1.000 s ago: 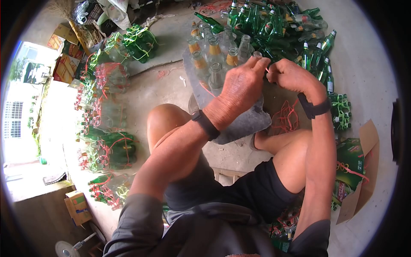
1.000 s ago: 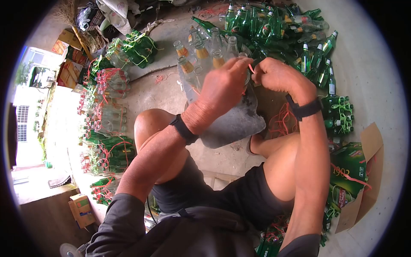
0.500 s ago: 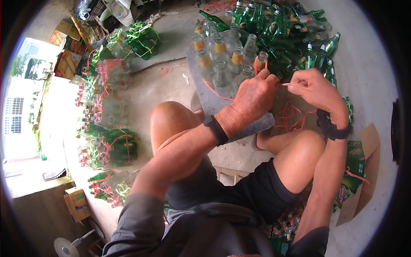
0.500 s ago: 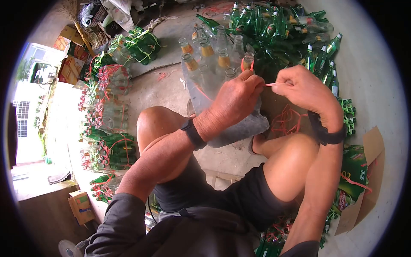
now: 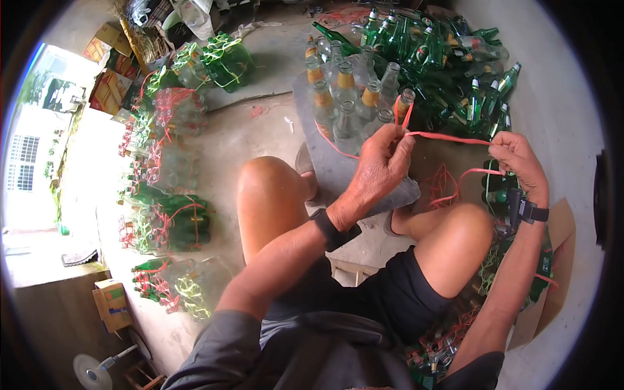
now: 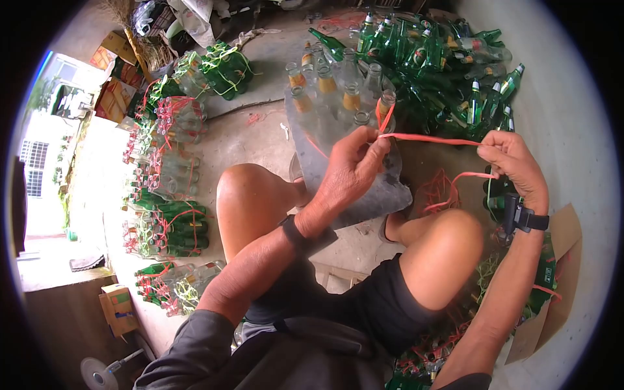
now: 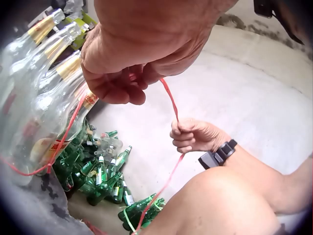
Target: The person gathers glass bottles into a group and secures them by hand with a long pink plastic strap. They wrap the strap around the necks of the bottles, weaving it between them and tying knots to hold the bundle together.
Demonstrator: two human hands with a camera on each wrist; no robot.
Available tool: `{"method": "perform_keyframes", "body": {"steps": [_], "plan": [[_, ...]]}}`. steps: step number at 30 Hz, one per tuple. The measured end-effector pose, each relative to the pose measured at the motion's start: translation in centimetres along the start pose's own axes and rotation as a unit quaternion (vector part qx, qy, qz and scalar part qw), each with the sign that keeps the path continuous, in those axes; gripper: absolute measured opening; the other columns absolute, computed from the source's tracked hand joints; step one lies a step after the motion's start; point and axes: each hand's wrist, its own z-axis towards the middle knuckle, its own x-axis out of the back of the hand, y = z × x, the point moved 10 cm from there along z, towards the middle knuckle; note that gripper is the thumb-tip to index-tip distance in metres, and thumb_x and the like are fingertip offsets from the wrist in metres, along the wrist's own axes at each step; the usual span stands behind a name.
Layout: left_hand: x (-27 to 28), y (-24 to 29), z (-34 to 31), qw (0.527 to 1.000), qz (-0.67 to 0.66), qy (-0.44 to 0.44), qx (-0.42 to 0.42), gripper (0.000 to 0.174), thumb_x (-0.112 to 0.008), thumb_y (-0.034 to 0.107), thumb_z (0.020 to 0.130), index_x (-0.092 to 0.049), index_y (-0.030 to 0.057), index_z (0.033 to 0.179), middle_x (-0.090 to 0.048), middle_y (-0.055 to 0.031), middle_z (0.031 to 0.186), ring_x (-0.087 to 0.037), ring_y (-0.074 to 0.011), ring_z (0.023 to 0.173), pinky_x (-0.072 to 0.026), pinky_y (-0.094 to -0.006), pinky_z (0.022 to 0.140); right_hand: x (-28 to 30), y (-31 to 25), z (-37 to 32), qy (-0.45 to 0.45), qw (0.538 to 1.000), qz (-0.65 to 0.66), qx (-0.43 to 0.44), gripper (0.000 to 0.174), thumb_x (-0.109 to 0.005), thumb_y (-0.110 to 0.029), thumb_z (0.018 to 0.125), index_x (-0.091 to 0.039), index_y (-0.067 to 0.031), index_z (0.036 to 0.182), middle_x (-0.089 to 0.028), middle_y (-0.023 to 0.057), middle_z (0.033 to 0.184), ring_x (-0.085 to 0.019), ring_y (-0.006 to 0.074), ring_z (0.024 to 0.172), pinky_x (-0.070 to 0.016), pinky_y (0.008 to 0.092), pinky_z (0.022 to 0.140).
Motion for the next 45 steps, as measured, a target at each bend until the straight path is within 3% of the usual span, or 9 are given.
{"method": "perform_keyframes", "body": {"steps": [10,14,29,31,34,38,41,42,45], "plan": [[2.1,-1.2,-1.3,0.964,-0.240,0.096,0.064,0.025,-0.060,0.025,0.108,-0.065,-0.0001,0.111,-0.070,-0.0047,0.102,-0.058,-0.0089,0.071,-0.0482,-0.0261,0.065,1.1,4.4,0.9,0.000,0.999,0.030,-0.043,0.023,-0.075,-0.025,0.097,-0.062,-0.0100,0.085,-0.051,-0.0084,0.069,-0.043,0.0016,0.055,-0.0404,0.0214,0.052],[2.7,-1.7,-1.6,0.950,-0.271,0.121,0.094,0.026,-0.059,0.026,0.108,-0.065,0.0008,0.112,-0.071,-0.0040,0.106,-0.057,-0.0091,0.069,-0.0452,-0.0243,0.063,1.4,4.7,1.4,0.018,0.997,0.049,-0.049,0.024,-0.072,-0.028,0.100,-0.063,-0.0092,0.088,-0.046,-0.0097,0.068,-0.037,0.0001,0.055,-0.0331,0.0195,0.049],[4.4,-3.2,-1.9,0.909,-0.334,0.220,0.116,0.024,-0.053,0.025,0.107,-0.065,0.0039,0.107,-0.074,-0.0077,0.109,-0.054,-0.0085,0.062,-0.0375,-0.0224,0.052,-3.9,-10.0,8.8,0.063,0.993,-0.020,0.100,0.037,-0.056,-0.041,0.108,-0.070,-0.0062,0.112,-0.041,-0.0111,0.071,-0.031,-0.0024,0.058,-0.0218,0.0182,0.047],[4.8,-3.6,-1.9,0.904,-0.339,0.236,0.111,0.024,-0.054,0.025,0.108,-0.065,0.0044,0.106,-0.074,-0.0077,0.109,-0.053,-0.0082,0.061,-0.0371,-0.0221,0.052,-5.2,-11.6,10.3,0.072,0.990,-0.049,0.108,0.036,-0.056,-0.040,0.108,-0.071,-0.0075,0.113,-0.040,-0.0108,0.071,-0.030,-0.0006,0.059,-0.0226,0.0197,0.050],[5.1,-4.0,-1.8,0.891,-0.358,0.257,0.106,0.024,-0.053,0.025,0.109,-0.065,0.0048,0.105,-0.074,-0.0079,0.108,-0.052,-0.0078,0.060,-0.0364,-0.0221,0.051,-8.0,-15.3,12.1,0.070,0.968,-0.137,0.198,0.036,-0.057,-0.034,0.108,-0.070,-0.0005,0.105,-0.050,-0.0061,0.077,-0.044,0.0067,0.071,-0.0395,0.0266,0.066],[5.5,-4.2,-1.7,0.884,-0.362,0.274,0.115,0.024,-0.052,0.024,0.110,-0.065,0.0045,0.103,-0.075,-0.0084,0.103,-0.049,-0.0076,0.058,-0.0365,-0.0228,0.052,-11.5,-17.7,15.8,0.049,0.934,-0.175,0.308,0.036,-0.060,-0.035,0.106,-0.065,0.0005,0.099,-0.055,0.0030,0.077,-0.050,0.0126,0.074,-0.0445,0.0328,0.070],[5.7,-4.5,-1.8,0.873,-0.375,0.290,0.118,0.024,-0.052,0.023,0.111,-0.064,0.0043,0.103,-0.075,-0.0092,0.101,-0.046,-0.0074,0.057,-0.0362,-0.0232,0.052,-13.3,-18.3,18.6,0.062,0.924,-0.256,0.276,0.035,-0.060,-0.037,0.105,-0.064,-0.0023,0.098,-0.057,0.0100,0.076,-0.052,0.0190,0.072,-0.0460,0.0364,0.071],[5.8,-4.6,-1.8,0.867,-0.383,0.296,0.118,0.024,-0.052,0.023,0.111,-0.064,0.0042,0.103,-0.075,-0.0096,0.101,-0.044,-0.0073,0.057,-0.0361,-0.0236,0.052,-14.2,-19.0,18.8,0.068,0.923,-0.267,0.270,0.035,-0.057,-0.038,0.105,-0.065,-0.0047,0.099,-0.060,0.0159,0.078,-0.058,0.0288,0.074,-0.0482,0.0420,0.073],[6.0,-4.9,-1.7,0.860,-0.387,0.309,0.123,0.023,-0.052,0.022,0.111,-0.064,0.0041,0.102,-0.076,-0.0102,0.099,-0.043,-0.0072,0.057,-0.0361,-0.0243,0.052,-16.1,-20.8,19.8,0.077,0.912,-0.294,0.275,0.036,-0.056,-0.040,0.105,-0.067,-0.0066,0.101,-0.065,0.0168,0.083,-0.062,0.0355,0.080,-0.0495,0.0456,0.076]]}}
